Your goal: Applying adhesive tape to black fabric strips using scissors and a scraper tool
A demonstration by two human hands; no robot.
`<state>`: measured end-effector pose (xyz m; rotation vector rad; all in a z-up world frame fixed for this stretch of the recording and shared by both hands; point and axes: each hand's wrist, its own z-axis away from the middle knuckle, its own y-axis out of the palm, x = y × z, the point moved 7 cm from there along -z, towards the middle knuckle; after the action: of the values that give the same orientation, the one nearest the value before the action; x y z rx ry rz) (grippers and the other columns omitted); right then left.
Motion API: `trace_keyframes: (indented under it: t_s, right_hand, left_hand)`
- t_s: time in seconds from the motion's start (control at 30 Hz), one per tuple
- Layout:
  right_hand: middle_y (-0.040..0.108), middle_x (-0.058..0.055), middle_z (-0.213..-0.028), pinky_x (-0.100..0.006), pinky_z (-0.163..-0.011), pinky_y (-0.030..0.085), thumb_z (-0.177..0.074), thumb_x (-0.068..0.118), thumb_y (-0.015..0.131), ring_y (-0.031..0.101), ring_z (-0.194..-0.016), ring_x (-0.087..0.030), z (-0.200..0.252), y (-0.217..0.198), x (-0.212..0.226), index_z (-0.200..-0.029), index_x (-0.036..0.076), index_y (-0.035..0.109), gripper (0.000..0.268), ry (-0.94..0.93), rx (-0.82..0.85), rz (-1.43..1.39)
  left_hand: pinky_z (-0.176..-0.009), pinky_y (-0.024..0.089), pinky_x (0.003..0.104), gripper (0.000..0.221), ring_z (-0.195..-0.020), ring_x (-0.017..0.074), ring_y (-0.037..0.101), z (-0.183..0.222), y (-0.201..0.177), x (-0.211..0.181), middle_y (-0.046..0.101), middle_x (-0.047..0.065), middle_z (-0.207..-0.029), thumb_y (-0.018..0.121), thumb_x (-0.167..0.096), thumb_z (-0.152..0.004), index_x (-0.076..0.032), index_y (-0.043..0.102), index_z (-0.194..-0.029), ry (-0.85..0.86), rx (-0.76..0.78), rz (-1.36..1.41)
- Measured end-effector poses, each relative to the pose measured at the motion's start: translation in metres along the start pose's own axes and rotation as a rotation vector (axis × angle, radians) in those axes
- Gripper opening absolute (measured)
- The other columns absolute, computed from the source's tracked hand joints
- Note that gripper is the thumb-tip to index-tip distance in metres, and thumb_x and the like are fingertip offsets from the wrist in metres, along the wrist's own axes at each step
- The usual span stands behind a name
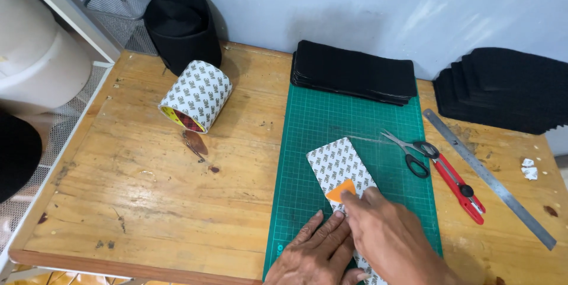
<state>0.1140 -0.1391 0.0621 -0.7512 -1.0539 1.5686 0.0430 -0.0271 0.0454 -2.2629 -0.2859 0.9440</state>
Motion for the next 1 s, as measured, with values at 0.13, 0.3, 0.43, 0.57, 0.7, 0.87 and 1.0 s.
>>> trace_keyframes:
  t_s: [0.13, 0.3, 0.43, 0.57, 0.7, 0.87, 1.0]
  right_hand:
    - [0.061, -0.006, -0.096, -0.054, -0.058, 0.057, -0.101, 0.031, 0.049, 0.07, -0.071, -0.036, -0.016, -0.002, 0.003, -0.131, 0.028, 0.053, 0.03, 0.031, -0.058, -0.026]
    - [0.066, -0.005, -0.085, -0.033, -0.052, 0.066, -0.097, -0.003, 0.055, 0.065, -0.068, -0.018, -0.068, -0.021, 0.024, -0.125, 0.01, 0.065, 0.033, -0.134, -0.21, -0.142]
    - [0.073, -0.013, -0.098, -0.03, -0.055, 0.066, -0.102, 0.009, 0.054, 0.073, -0.073, -0.019, -0.058, -0.043, 0.024, -0.126, 0.007, 0.068, 0.028, -0.171, -0.251, -0.171]
    - [0.059, 0.001, -0.09, -0.036, -0.053, 0.059, -0.104, 0.023, 0.048, 0.063, -0.061, -0.018, -0.002, -0.029, 0.01, -0.11, 0.025, 0.06, 0.014, 0.008, 0.008, -0.014]
    - [0.052, -0.005, -0.107, -0.052, -0.065, 0.06, -0.09, 0.035, 0.066, 0.072, -0.076, -0.035, 0.007, 0.033, -0.013, -0.144, 0.031, 0.042, 0.059, -0.004, 0.049, 0.115]
    - [0.061, -0.009, -0.101, -0.044, -0.052, 0.06, -0.105, 0.028, 0.049, 0.068, -0.063, -0.026, -0.029, -0.002, 0.021, -0.141, 0.018, 0.052, 0.038, -0.091, -0.132, -0.07]
    - [0.056, -0.004, -0.083, -0.032, -0.042, 0.054, -0.11, 0.015, 0.042, 0.055, -0.053, -0.015, -0.066, -0.032, 0.034, -0.119, 0.012, 0.064, 0.024, -0.096, -0.171, -0.238]
  left_hand:
    - [-0.118, 0.033, 0.058, 0.062, -0.143, 0.0426, 0.047, 0.001, 0.004, 0.003, 0.056, 0.028, -0.148, 0.033, -0.044, -0.116, 0.006, 0.059, -0.143, 0.006, -0.008, 0.009]
    - [-0.116, 0.036, 0.059, 0.061, -0.14, 0.0443, 0.053, 0.002, 0.001, 0.0, 0.064, 0.029, -0.139, 0.037, -0.044, -0.116, 0.007, 0.07, -0.121, 0.048, -0.019, -0.016]
    - [-0.115, 0.041, 0.054, 0.054, -0.131, 0.0405, 0.062, 0.005, 0.004, -0.001, 0.07, 0.025, -0.132, 0.048, -0.043, -0.113, 0.004, 0.073, -0.12, 0.077, -0.1, -0.113]
    - [-0.116, 0.036, 0.057, 0.066, -0.139, 0.0417, 0.053, 0.005, 0.006, 0.002, 0.062, 0.026, -0.142, 0.031, -0.048, -0.116, 0.005, 0.065, -0.134, 0.033, -0.017, -0.064]
    - [-0.118, 0.03, 0.061, 0.069, -0.142, 0.0443, 0.047, -0.001, 0.001, 0.0, 0.054, 0.029, -0.149, 0.027, -0.048, -0.116, 0.007, 0.054, -0.146, -0.003, 0.084, 0.044]
    - [-0.119, 0.03, 0.057, 0.07, -0.144, 0.0431, 0.046, -0.002, -0.003, -0.003, 0.06, 0.028, -0.143, 0.024, -0.048, -0.117, 0.008, 0.057, -0.142, 0.01, 0.051, 0.033]
    - [-0.117, 0.033, 0.057, 0.068, -0.141, 0.0414, 0.052, 0.003, 0.006, 0.0, 0.063, 0.027, -0.14, 0.031, -0.047, -0.117, 0.009, 0.066, -0.134, 0.04, 0.02, -0.04]
